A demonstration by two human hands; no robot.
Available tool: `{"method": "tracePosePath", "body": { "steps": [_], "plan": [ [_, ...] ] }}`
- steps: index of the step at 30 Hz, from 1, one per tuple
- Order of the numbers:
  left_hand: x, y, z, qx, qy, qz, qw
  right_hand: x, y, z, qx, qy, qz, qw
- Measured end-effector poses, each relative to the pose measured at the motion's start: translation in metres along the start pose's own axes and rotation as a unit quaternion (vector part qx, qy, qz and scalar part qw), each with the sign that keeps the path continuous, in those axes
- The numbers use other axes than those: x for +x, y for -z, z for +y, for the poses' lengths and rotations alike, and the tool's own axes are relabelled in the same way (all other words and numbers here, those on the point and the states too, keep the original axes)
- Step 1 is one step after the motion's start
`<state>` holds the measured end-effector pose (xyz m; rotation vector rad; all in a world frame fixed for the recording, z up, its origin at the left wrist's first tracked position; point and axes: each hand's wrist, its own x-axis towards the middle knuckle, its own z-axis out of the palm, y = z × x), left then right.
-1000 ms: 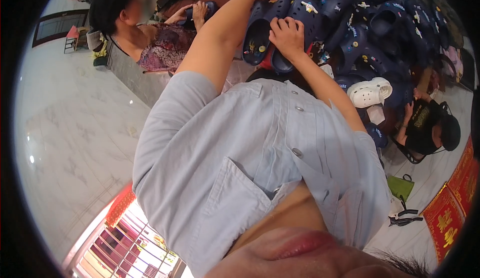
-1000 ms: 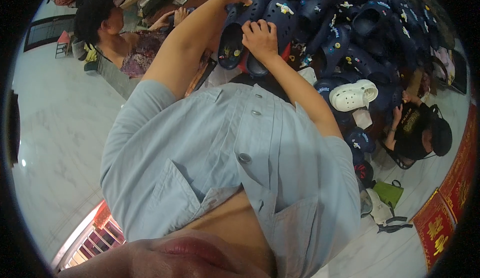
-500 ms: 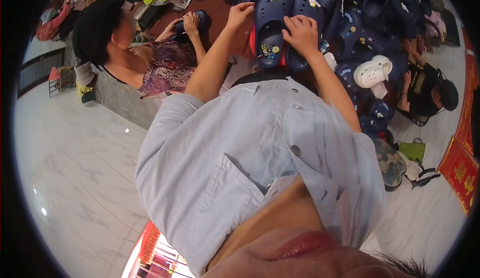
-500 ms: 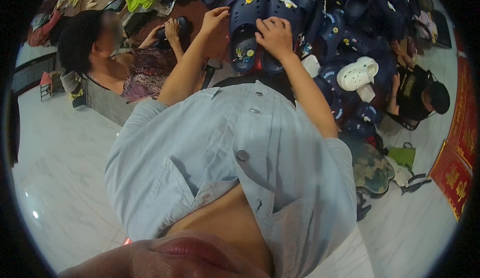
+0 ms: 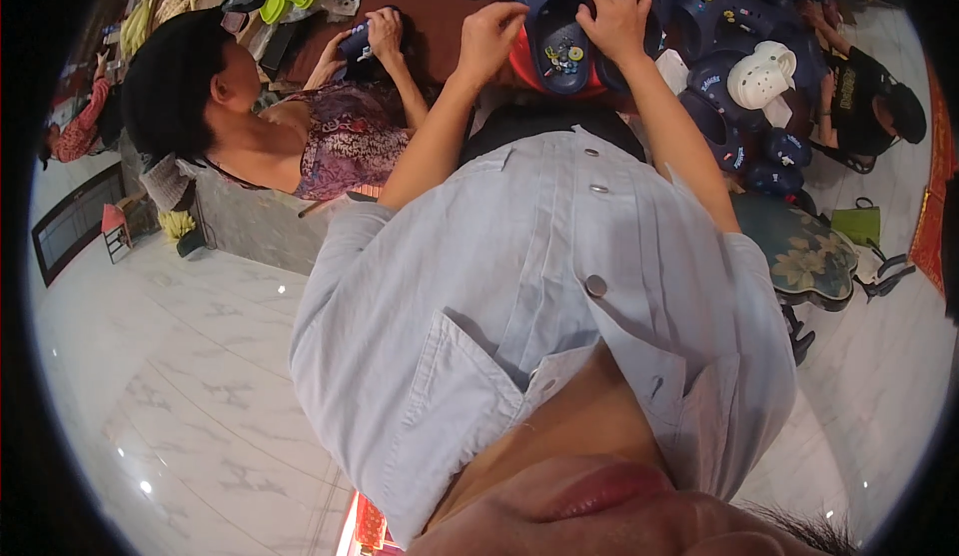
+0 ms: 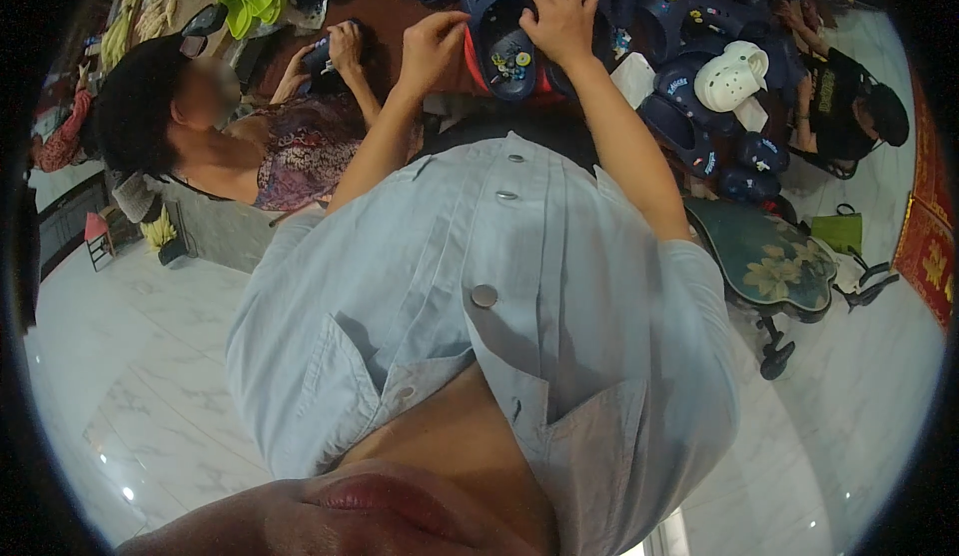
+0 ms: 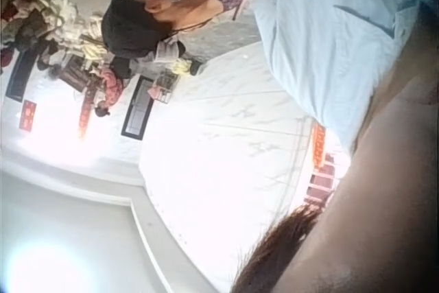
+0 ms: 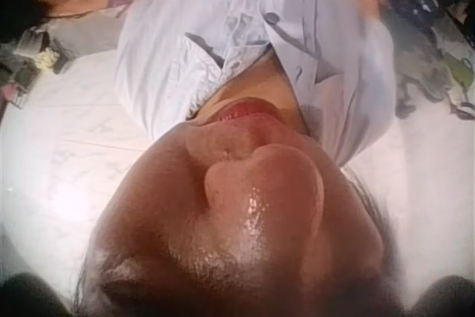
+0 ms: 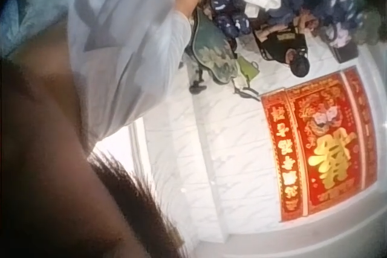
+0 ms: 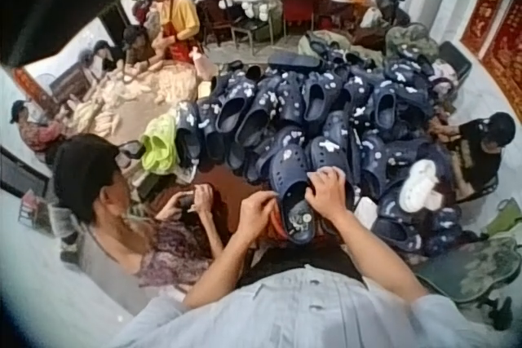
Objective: Attaching decorative charms or pins to the holes of plastic clog-style shoes.
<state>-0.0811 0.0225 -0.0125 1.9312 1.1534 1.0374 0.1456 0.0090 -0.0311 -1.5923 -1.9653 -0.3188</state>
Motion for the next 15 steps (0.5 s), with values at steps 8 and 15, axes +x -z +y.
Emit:
{"method": "tracePosePath", "body": {
  "steps": [8,15],
  "plan": [
    [-0.008,-0.006,0.018,0.206,-0.183,-0.147,0.95,0.002,-0.013,-0.005,-0.057,-0.004,0.043,0.997],
    [-0.022,-0.037,0.025,0.383,-0.224,-0.274,0.853,0.0,-0.012,-0.009,-0.049,0.006,0.032,0.998]
  ]
}}
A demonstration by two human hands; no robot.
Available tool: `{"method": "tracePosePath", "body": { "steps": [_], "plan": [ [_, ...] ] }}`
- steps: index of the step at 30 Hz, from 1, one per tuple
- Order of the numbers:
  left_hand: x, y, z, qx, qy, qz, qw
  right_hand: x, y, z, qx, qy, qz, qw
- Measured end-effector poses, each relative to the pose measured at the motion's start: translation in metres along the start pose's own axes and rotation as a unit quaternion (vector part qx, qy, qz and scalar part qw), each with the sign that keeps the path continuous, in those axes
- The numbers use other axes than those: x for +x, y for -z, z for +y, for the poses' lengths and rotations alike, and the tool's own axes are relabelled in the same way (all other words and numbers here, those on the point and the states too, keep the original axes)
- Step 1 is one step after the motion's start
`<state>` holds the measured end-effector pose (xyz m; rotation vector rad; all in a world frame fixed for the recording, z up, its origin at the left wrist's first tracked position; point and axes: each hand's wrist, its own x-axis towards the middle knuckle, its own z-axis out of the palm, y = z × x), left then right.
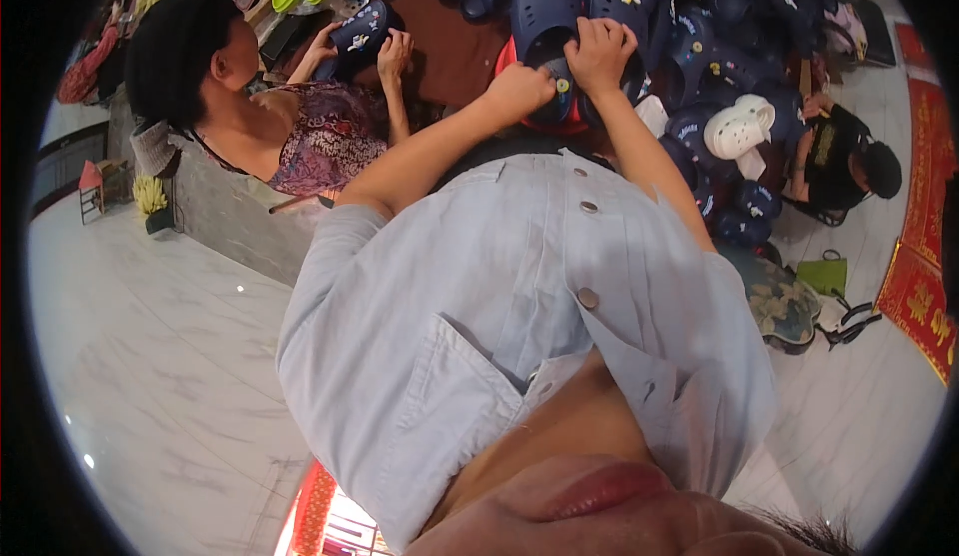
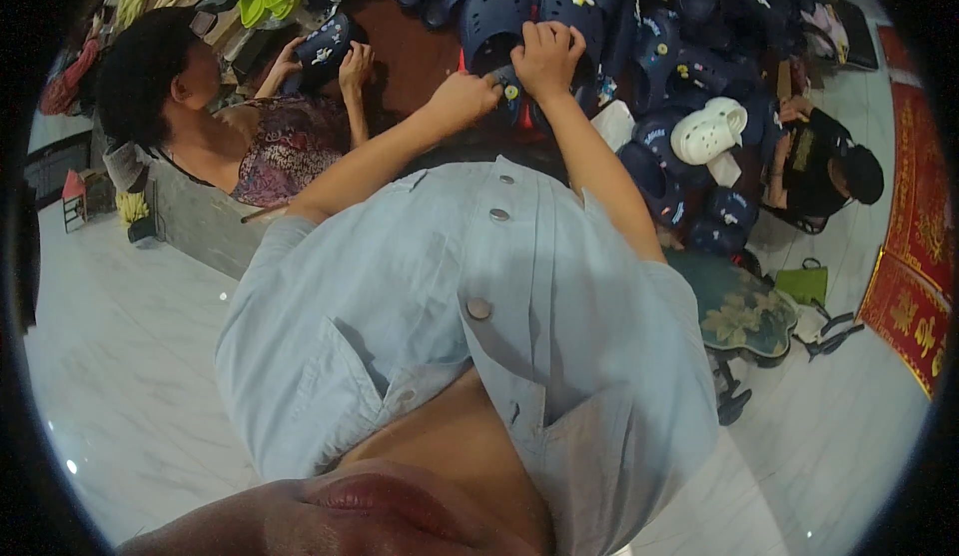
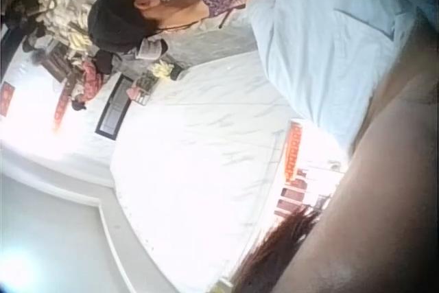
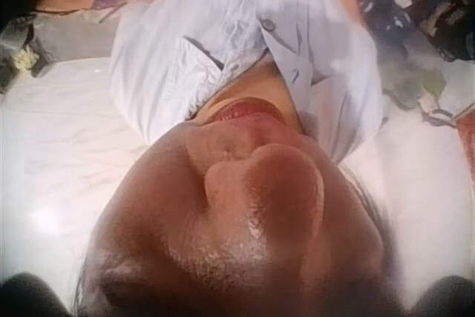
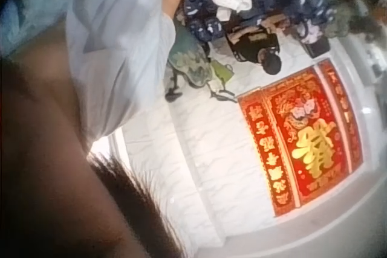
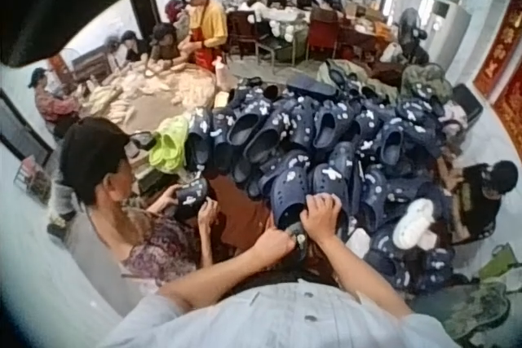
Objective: Attaching decorative charms or pins to the holes of plastic clog-style shoes.
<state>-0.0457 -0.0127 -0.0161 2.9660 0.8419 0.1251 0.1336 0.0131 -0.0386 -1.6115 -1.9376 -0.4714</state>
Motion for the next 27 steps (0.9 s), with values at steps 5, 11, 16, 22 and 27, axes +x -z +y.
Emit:
{"method": "tracePosePath", "body": {
  "steps": [5,11,16,22,27],
  "plan": [
    [0.001,0.001,0.002,0.004,0.032,0.026,0.999,0.0,0.0,0.002,-0.003,0.007,0.004,1.0],
    [-0.001,0.002,0.003,-0.017,0.076,0.031,0.996,0.0,0.002,0.006,0.008,0.024,-0.012,1.0],
    [-0.002,-0.002,-0.002,-0.092,0.132,0.021,0.987,-0.001,0.003,0.007,0.016,0.024,-0.014,0.999],
    [-0.004,0.008,-0.003,-0.173,0.165,0.032,0.971,-0.005,0.004,0.006,0.015,0.024,-0.011,1.0],
    [-0.007,0.009,-0.002,-0.187,0.165,0.045,0.967,-0.006,0.003,0.005,-0.002,0.015,-0.015,1.0]
  ]
}}
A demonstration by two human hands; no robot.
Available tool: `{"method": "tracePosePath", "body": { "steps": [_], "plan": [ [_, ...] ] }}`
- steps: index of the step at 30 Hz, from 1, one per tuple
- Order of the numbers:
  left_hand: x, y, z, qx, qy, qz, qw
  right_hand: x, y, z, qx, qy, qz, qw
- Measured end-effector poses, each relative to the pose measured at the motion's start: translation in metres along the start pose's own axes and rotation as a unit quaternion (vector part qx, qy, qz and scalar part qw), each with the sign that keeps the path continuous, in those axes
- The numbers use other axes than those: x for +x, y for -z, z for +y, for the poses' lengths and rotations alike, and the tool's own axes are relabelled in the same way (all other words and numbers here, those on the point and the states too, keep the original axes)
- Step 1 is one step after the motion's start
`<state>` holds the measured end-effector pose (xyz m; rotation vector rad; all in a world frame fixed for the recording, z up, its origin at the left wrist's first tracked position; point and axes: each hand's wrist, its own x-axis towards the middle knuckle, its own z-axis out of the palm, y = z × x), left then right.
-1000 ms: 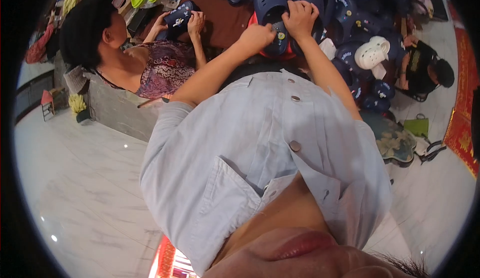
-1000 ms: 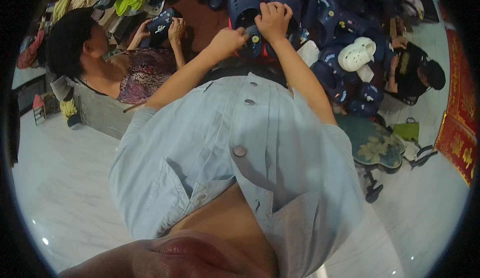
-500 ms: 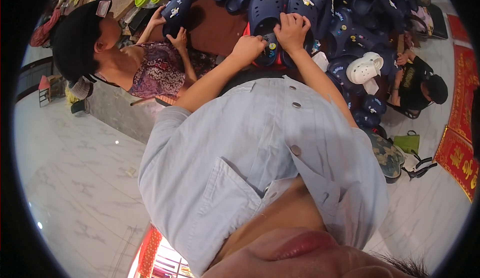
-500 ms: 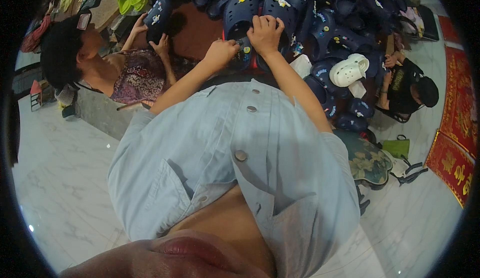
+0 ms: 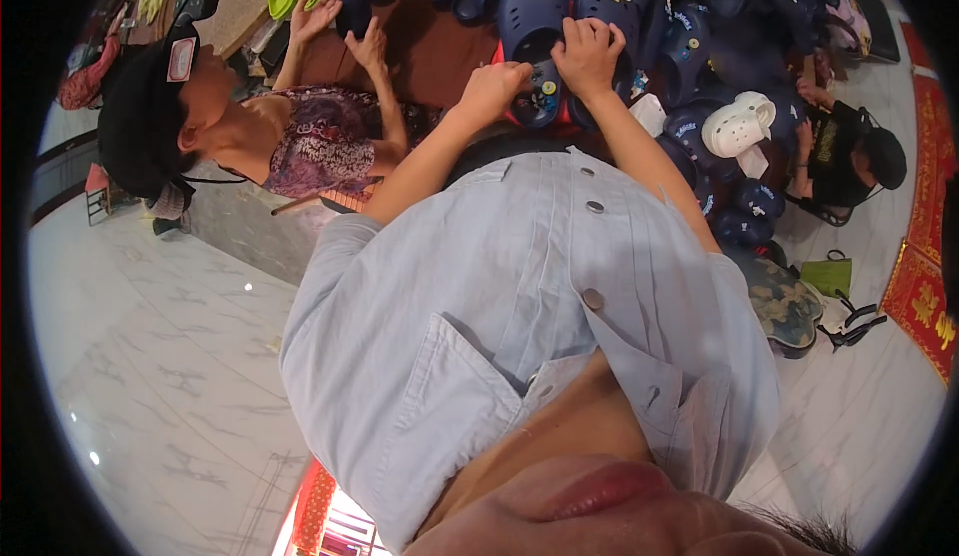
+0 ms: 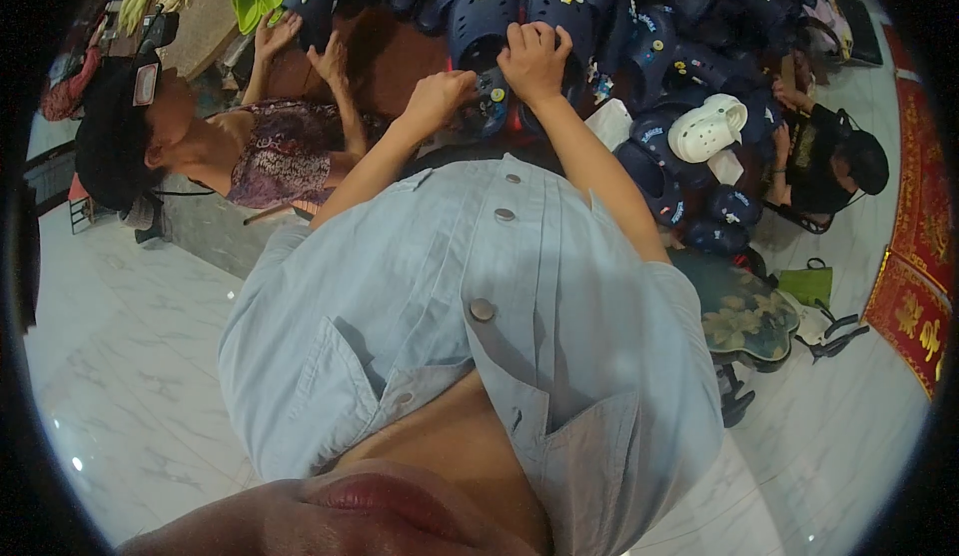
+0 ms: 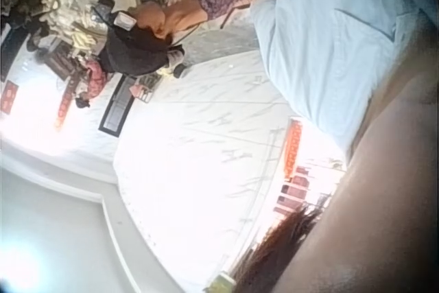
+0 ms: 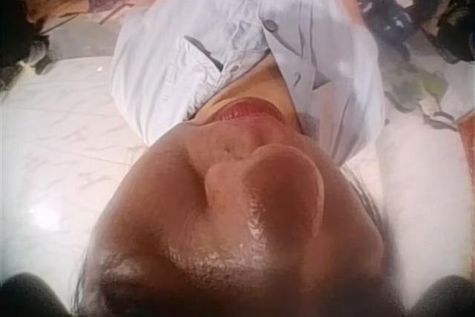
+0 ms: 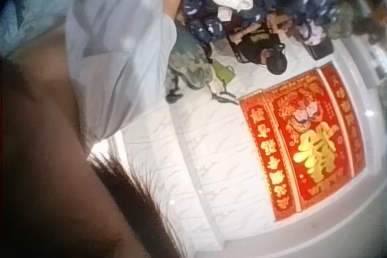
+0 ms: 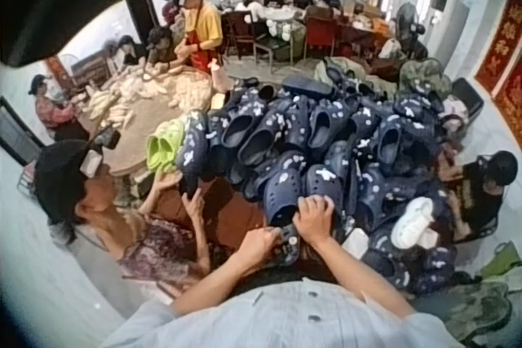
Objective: Attaching decorative charms or pins to the holes of plastic clog-style shoes.
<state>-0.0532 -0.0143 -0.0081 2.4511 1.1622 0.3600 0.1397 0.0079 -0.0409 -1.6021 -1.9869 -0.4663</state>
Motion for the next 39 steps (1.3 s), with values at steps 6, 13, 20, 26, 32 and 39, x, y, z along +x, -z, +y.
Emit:
{"method": "tracePosePath", "body": {
  "steps": [6,13,20,26,32,39],
  "plan": [
    [-0.009,-0.007,0.0,-0.043,0.001,0.026,0.999,-0.002,-0.003,0.0,-0.007,-0.005,0.017,1.0],
    [-0.008,-0.014,-0.003,-0.064,0.015,0.038,0.997,-0.001,0.0,-0.002,-0.007,-0.003,0.03,1.0],
    [-0.006,-0.022,-0.004,-0.145,0.074,0.099,0.982,-0.002,-0.001,-0.002,-0.011,0.008,0.038,0.999],
    [-0.01,-0.016,0.002,-0.263,0.117,0.101,0.952,-0.002,0.001,-0.003,-0.008,0.014,0.027,1.0],
    [-0.013,-0.009,0.006,-0.347,0.147,0.097,0.921,0.001,0.002,-0.005,-0.01,0.014,0.028,0.999],
    [-0.006,-0.005,-0.017,-0.448,0.161,0.156,0.865,0.0,0.002,-0.006,-0.012,0.007,0.018,1.0]
  ]
}}
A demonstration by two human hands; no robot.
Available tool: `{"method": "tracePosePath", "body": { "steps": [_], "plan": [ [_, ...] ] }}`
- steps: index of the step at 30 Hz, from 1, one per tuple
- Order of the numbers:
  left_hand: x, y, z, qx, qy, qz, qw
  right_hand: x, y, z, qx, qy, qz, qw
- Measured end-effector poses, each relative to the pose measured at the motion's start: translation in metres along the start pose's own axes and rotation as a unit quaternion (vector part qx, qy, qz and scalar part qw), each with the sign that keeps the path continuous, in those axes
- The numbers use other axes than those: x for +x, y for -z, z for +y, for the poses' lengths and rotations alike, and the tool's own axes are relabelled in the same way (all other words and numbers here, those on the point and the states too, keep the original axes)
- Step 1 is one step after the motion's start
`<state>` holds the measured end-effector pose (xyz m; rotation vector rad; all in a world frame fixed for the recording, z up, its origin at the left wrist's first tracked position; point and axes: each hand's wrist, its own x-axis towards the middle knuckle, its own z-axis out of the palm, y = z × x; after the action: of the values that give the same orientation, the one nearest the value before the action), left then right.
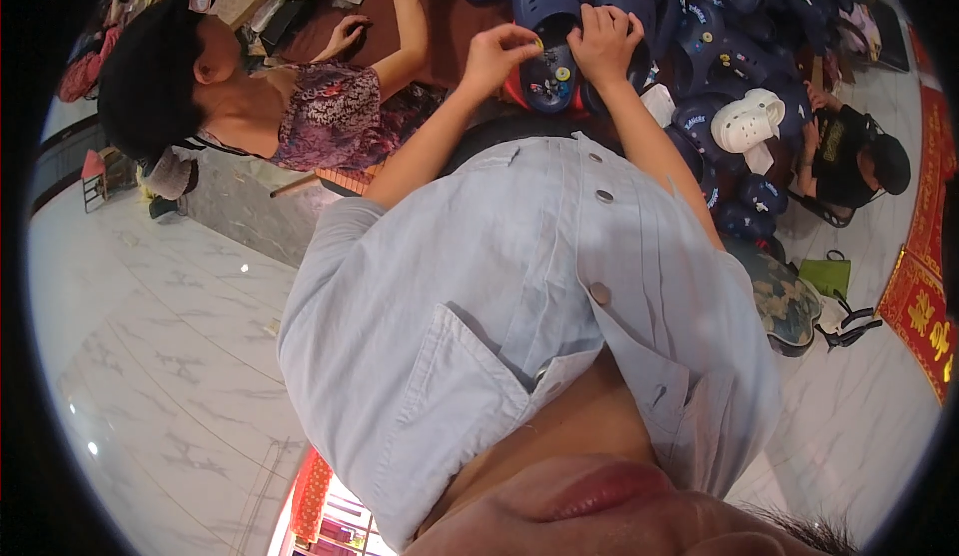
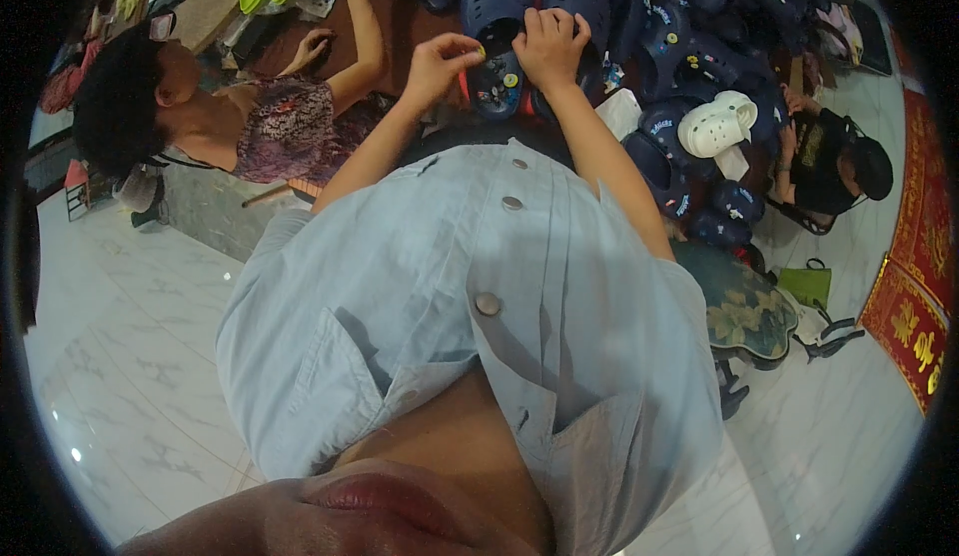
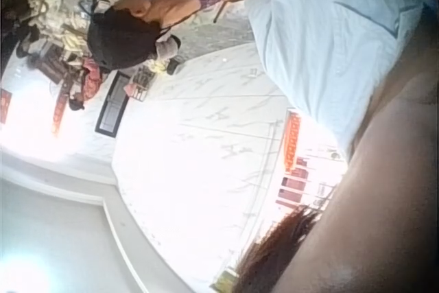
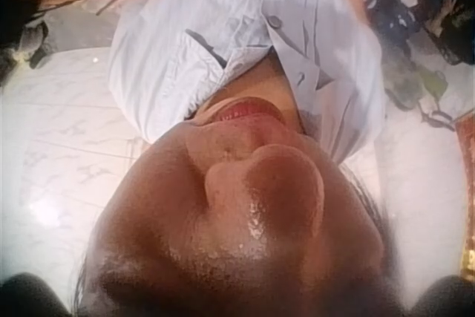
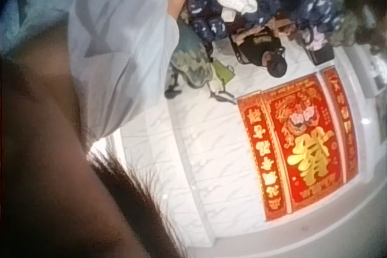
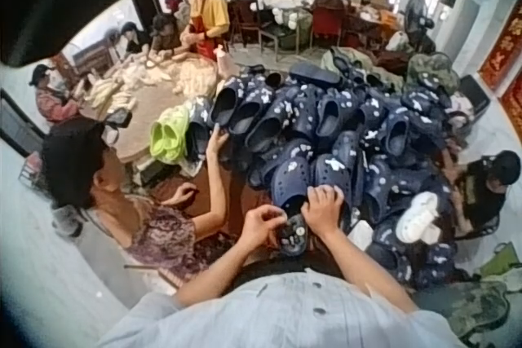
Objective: Attaching decorative charms or pins to the holes of plastic clog-style shoes.
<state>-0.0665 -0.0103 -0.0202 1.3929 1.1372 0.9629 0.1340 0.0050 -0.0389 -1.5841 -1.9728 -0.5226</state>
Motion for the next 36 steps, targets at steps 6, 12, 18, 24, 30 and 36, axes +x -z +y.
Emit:
{"method": "tracePosePath", "body": {
  "steps": [6,12,18,24,30,36],
  "plan": [
    [0.056,0.025,-0.002,-0.104,0.066,0.111,0.986,0.001,0.002,0.001,0.004,-0.001,0.002,1.0],
    [0.095,0.015,-0.019,-0.143,0.054,0.101,0.983,0.001,0.002,0.001,0.007,-0.006,0.003,1.0],
    [0.1,-0.01,-0.033,0.014,-0.007,0.175,0.984,0.002,0.0,0.003,0.014,-0.01,0.001,1.0],
    [0.096,-0.016,-0.039,0.172,-0.19,0.214,0.943,0.003,-0.002,0.004,0.018,-0.012,0.002,1.0],
    [0.089,-0.01,-0.037,0.278,-0.311,0.187,0.89,0.003,-0.003,0.005,0.019,-0.017,-0.005,1.0],
    [0.093,-0.002,-0.043,0.286,-0.298,0.187,0.891,0.004,-0.003,0.005,0.016,-0.015,-0.005,1.0]
  ]
}}
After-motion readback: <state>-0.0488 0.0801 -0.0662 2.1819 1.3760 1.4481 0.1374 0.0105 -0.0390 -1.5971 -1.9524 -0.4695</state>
